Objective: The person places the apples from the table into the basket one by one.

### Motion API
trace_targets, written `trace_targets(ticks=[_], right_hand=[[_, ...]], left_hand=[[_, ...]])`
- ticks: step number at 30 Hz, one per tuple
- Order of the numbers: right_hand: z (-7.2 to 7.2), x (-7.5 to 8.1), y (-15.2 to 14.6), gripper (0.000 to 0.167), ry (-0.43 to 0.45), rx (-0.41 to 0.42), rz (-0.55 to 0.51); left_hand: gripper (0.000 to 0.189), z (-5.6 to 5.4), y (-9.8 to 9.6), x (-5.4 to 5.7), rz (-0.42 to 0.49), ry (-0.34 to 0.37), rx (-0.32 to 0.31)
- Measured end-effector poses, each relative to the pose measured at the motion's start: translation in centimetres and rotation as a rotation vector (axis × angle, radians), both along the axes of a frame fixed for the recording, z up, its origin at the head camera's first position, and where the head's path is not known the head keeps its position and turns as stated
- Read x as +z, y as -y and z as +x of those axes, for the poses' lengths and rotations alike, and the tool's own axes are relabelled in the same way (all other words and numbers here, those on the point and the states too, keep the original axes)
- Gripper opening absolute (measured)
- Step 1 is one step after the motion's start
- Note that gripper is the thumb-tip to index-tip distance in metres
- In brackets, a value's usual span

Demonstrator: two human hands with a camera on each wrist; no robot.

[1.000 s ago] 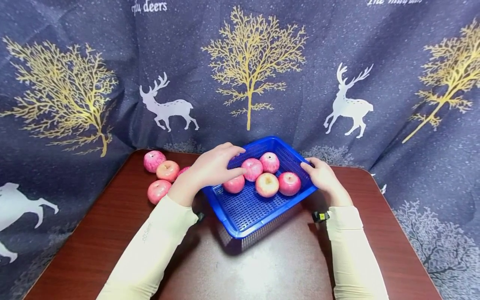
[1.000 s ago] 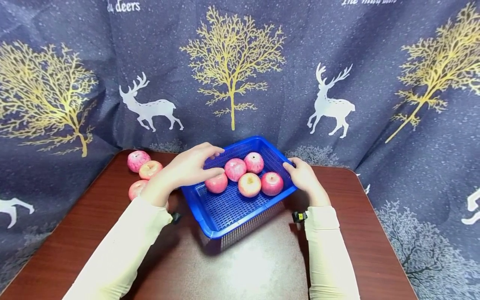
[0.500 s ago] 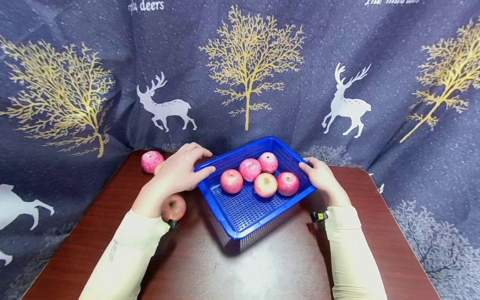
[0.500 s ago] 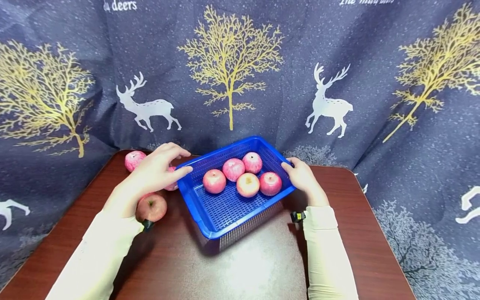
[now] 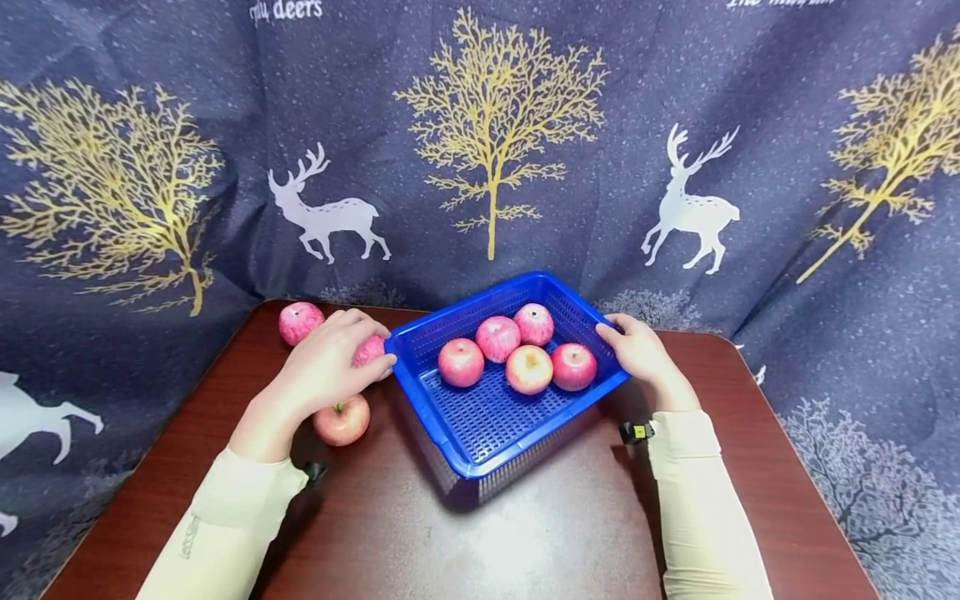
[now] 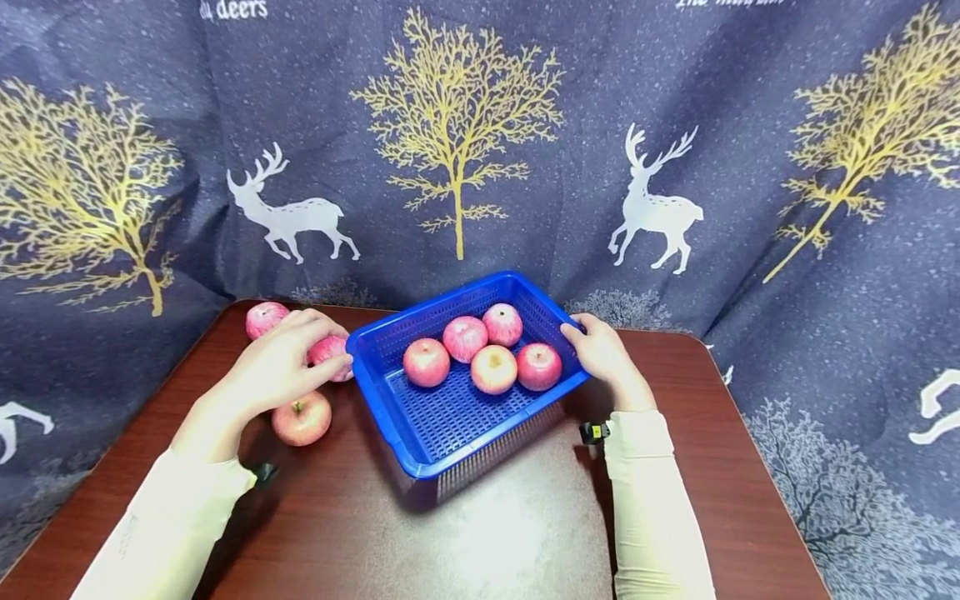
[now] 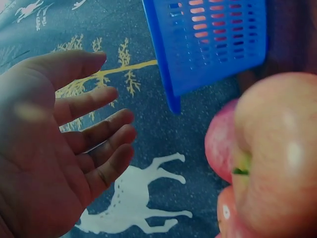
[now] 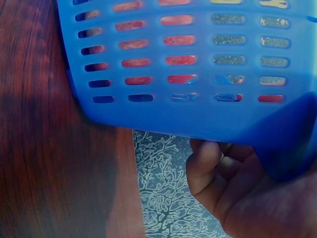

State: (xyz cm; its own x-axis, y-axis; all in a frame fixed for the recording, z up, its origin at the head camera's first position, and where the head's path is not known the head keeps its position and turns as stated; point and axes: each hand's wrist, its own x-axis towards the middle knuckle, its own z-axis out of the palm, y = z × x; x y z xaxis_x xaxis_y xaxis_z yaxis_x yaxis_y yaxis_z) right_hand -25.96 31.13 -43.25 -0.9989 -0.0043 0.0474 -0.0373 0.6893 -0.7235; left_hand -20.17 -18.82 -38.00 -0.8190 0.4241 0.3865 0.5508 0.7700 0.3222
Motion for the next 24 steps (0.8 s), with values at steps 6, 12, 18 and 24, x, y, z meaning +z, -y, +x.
trace_targets(ticks=[6, 12, 18, 24], right_hand=[[0.0, -0.1, 0.1, 0.053, -0.002, 0.001, 0.009], [-0.2, -0.1, 0.0, 0.052, -0.015, 0.004, 0.029], [-0.1, -0.1, 0.1, 0.052, -0.011, 0.001, 0.031], [-0.2, 0.0, 0.0, 0.054, -0.019, 0.012, 0.056]], left_hand=[[0.039, 0.2, 1.1, -1.0, -0.022, 0.030, 0.044], [0.043, 0.6, 1.8, -1.8, -0.048, 0.017, 0.056], [0.031, 0.9, 2.7, -2.4, -0.124, 0.003, 0.084], [0.024, 1.0, 3.2, -2.3, -0.171, 0.108, 0.114]])
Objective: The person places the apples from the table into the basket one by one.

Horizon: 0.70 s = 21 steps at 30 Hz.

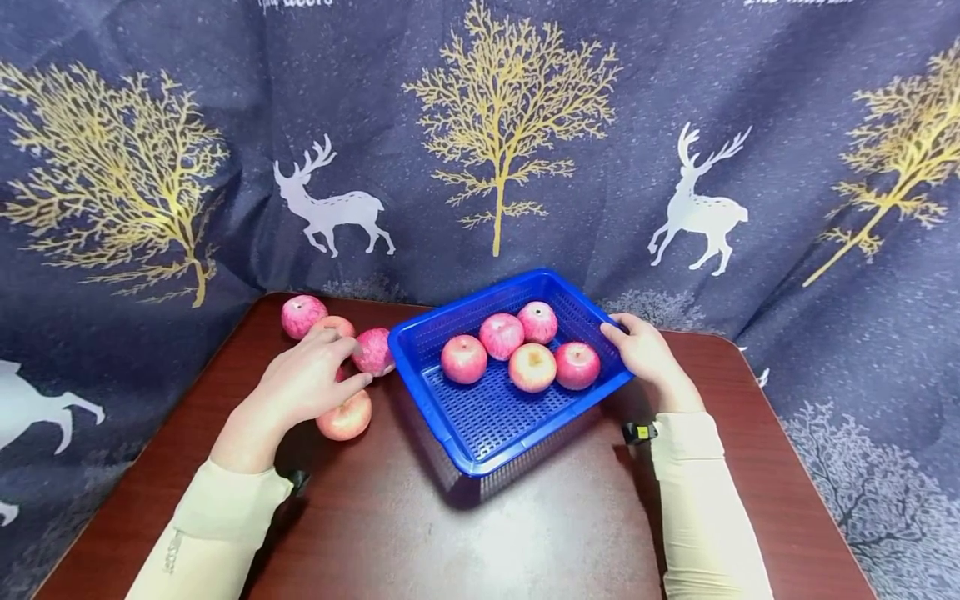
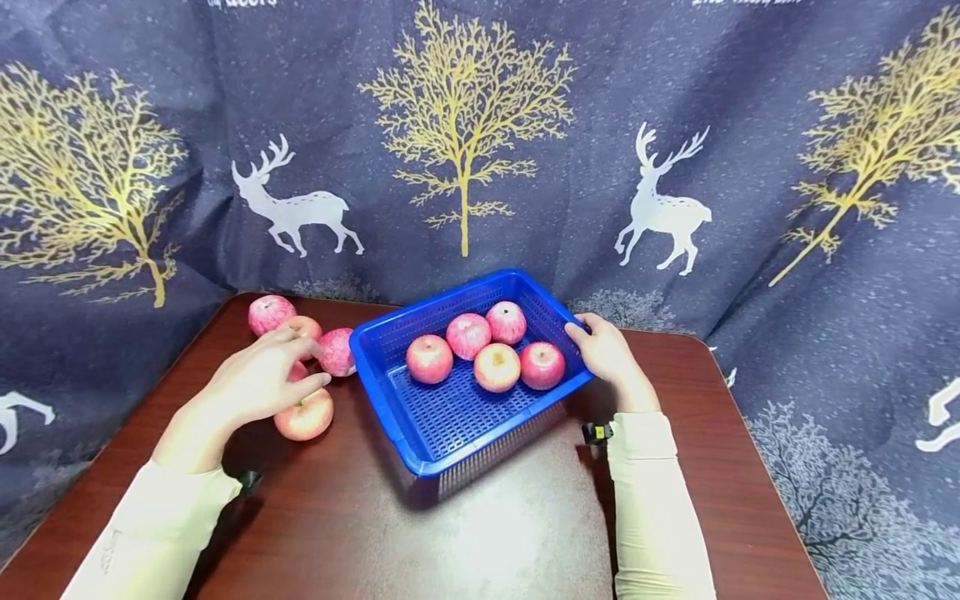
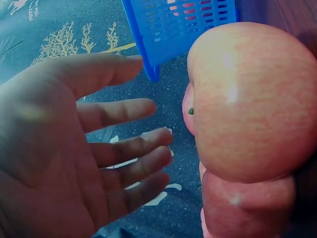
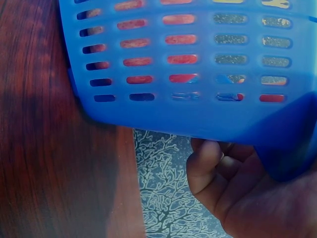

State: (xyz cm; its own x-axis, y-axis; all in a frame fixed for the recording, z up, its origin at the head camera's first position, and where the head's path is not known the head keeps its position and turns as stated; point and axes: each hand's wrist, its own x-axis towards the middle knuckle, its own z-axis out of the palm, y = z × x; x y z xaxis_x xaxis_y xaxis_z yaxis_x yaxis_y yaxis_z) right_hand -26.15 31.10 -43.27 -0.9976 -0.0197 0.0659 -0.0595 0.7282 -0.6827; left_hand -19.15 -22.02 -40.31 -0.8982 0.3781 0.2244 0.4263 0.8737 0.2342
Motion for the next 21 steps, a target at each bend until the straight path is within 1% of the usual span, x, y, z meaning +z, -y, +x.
trace_targets(ticks=[3, 5, 6, 9, 12, 15, 21], right_hand=[[-0.06, -0.03, -0.12, 0.053, -0.007, 0.000, 0.013], [-0.10, -0.07, -0.16, 0.053, -0.006, 0.001, 0.013], [-0.14, -0.12, -0.19, 0.053, -0.005, 0.001, 0.013], [-0.25, -0.15, -0.18, 0.053, -0.002, 0.002, 0.004], [-0.28, -0.11, -0.18, 0.053, 0.001, 0.001, -0.003], [-0.29, -0.05, -0.15, 0.053, 0.002, -0.001, -0.007], [-0.15, -0.06, -0.09, 0.053, -0.003, -0.003, -0.002]], left_hand=[[0.037, -0.13, -0.15, -0.09, -0.033, 0.077, 0.019], [0.044, -0.22, -0.21, -0.29, -0.050, 0.116, 0.031], [0.046, -0.22, -0.25, -0.35, -0.058, 0.125, 0.034], [0.042, -0.19, -0.23, -0.38, -0.066, 0.138, 0.036], [0.038, -0.04, -0.27, -0.22, -0.060, 0.150, 0.042], [0.040, 0.15, -0.29, -0.18, -0.050, 0.170, 0.052], [0.037, 0.65, -0.56, -0.27, -0.053, 0.185, 0.045]])
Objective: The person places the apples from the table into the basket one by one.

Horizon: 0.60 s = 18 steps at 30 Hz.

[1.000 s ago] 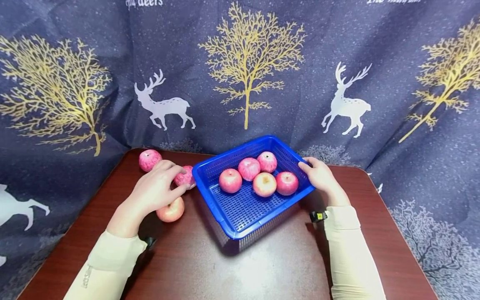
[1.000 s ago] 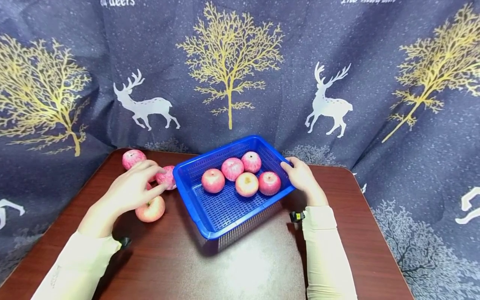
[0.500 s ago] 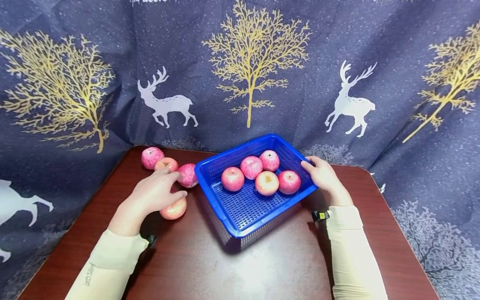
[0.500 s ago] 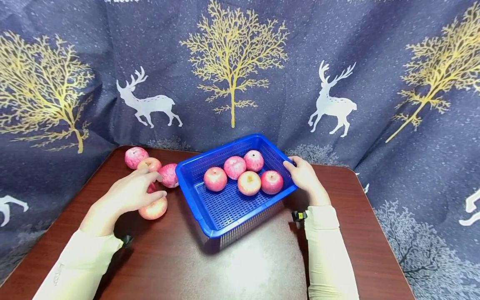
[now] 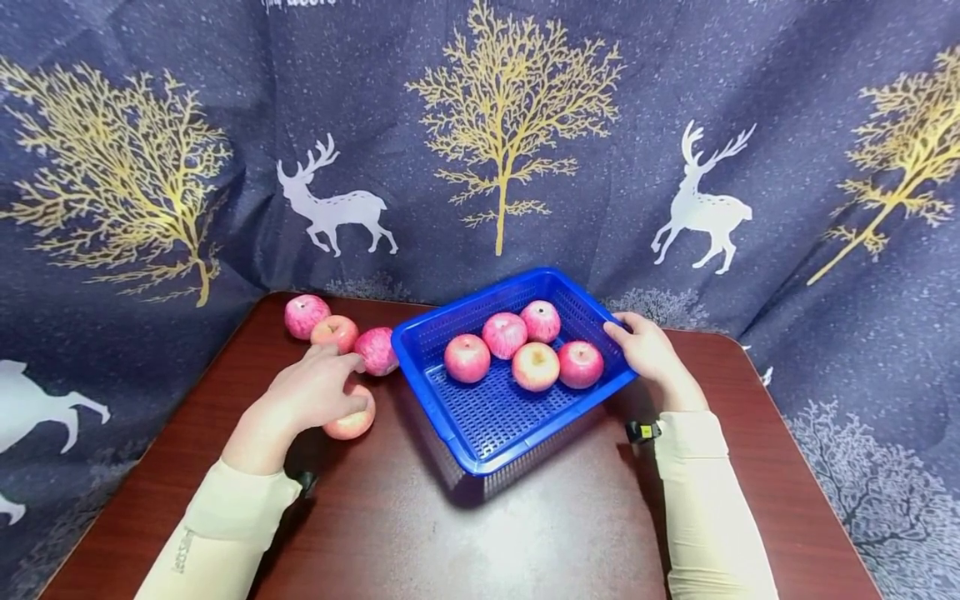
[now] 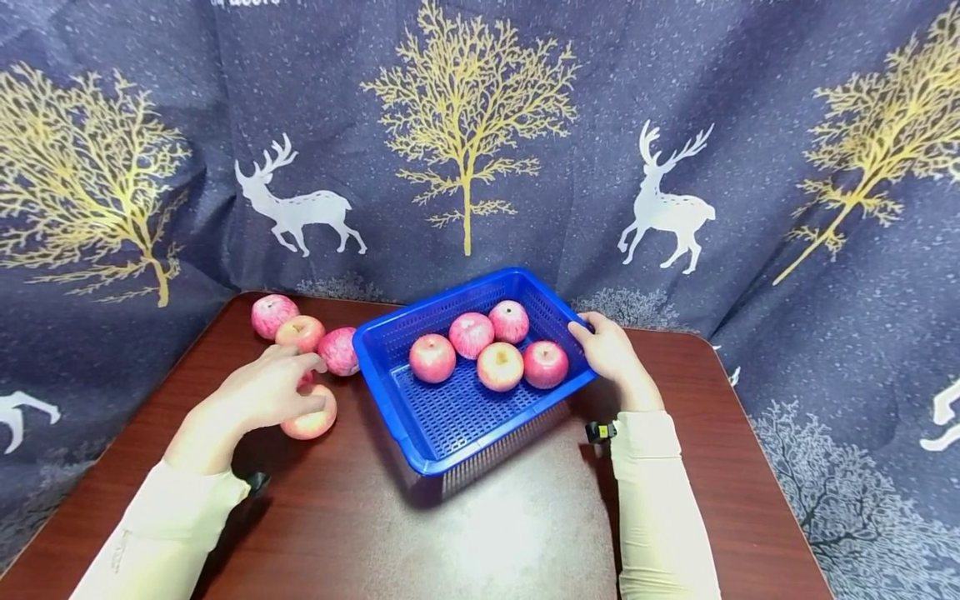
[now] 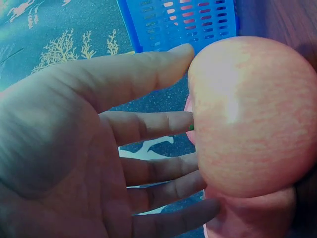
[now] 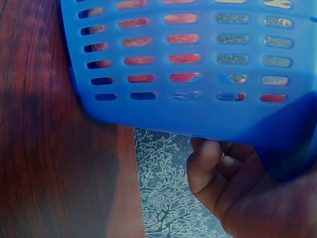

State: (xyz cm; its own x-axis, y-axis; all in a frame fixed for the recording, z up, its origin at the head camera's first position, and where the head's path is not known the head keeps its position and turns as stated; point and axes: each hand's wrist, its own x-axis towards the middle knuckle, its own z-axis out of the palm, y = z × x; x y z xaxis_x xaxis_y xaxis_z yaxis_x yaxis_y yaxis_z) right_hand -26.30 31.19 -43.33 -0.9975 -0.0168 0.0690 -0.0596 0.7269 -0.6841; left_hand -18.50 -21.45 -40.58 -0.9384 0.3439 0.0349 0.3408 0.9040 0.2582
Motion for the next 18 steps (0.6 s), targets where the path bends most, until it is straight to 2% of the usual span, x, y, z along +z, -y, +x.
trace_targets(ticks=[5, 10, 18], right_hand=[[0.1, -0.1, 0.0, 0.053, -0.006, 0.001, 0.001], [0.2, -0.1, 0.1, 0.053, -0.010, 0.007, -0.007], [0.2, 0.0, 0.1, 0.053, -0.008, 0.008, -0.001]], left_hand=[[0.043, 0.3, -0.5, 0.0, -0.026, 0.027, -0.029], [0.048, 0.5, -0.9, -0.3, -0.053, 0.023, -0.060], [0.062, 0.8, -1.3, -0.5, -0.085, 0.072, -0.070]])
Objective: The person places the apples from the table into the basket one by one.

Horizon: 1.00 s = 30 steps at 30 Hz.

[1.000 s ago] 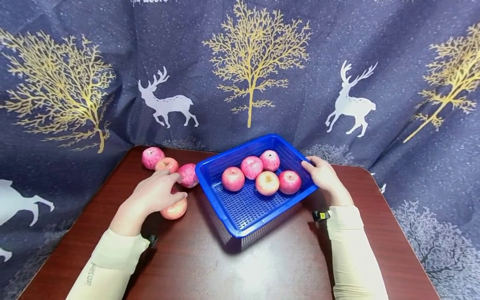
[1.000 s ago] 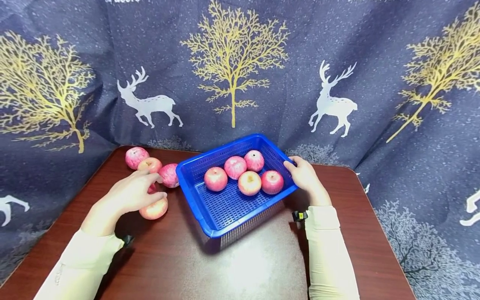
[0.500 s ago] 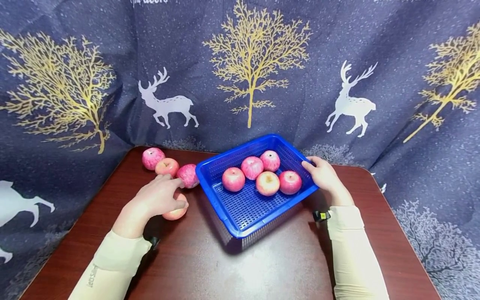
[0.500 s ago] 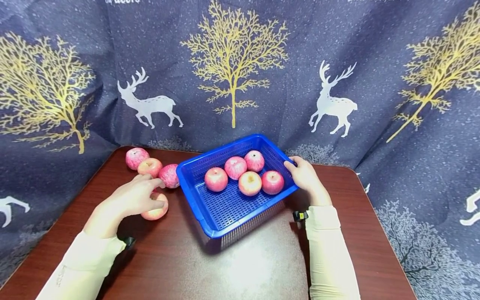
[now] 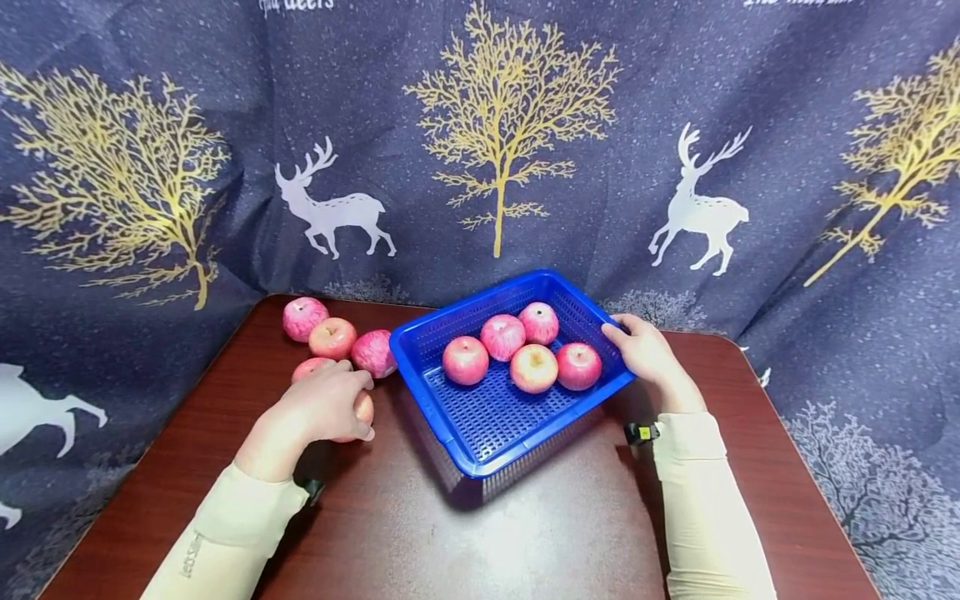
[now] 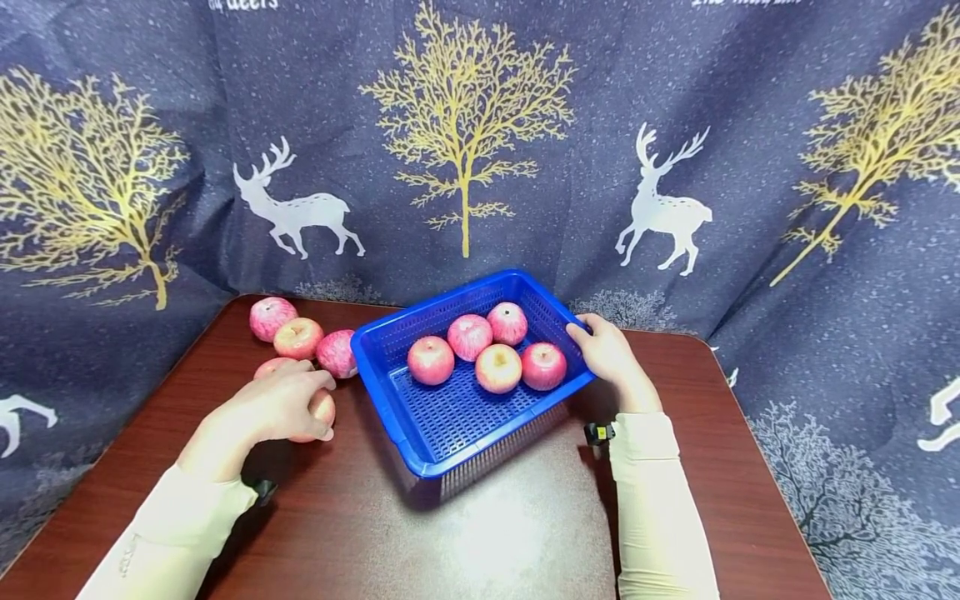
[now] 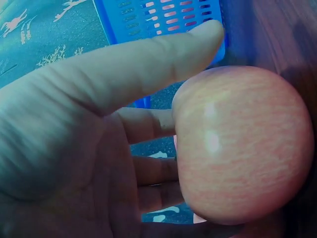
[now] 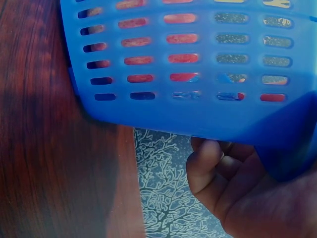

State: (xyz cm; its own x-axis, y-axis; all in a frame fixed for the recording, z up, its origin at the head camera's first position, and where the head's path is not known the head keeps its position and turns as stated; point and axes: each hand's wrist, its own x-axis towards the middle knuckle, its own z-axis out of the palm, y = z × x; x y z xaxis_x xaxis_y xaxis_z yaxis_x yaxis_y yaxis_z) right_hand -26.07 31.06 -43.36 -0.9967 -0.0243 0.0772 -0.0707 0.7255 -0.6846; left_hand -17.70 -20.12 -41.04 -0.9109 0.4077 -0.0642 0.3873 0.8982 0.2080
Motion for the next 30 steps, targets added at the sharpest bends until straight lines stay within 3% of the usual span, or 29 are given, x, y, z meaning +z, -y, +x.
trace_targets(ticks=[11, 30], right_hand=[[0.0, 0.0, 0.2, 0.053, 0.003, -0.009, -0.020], [0.1, 0.1, 0.1, 0.052, 0.016, -0.016, -0.018]], left_hand=[[0.061, -0.1, -0.3, -0.8, -0.060, 0.078, -0.015], [0.062, -0.1, -0.8, -1.0, -0.109, 0.093, -0.035]])
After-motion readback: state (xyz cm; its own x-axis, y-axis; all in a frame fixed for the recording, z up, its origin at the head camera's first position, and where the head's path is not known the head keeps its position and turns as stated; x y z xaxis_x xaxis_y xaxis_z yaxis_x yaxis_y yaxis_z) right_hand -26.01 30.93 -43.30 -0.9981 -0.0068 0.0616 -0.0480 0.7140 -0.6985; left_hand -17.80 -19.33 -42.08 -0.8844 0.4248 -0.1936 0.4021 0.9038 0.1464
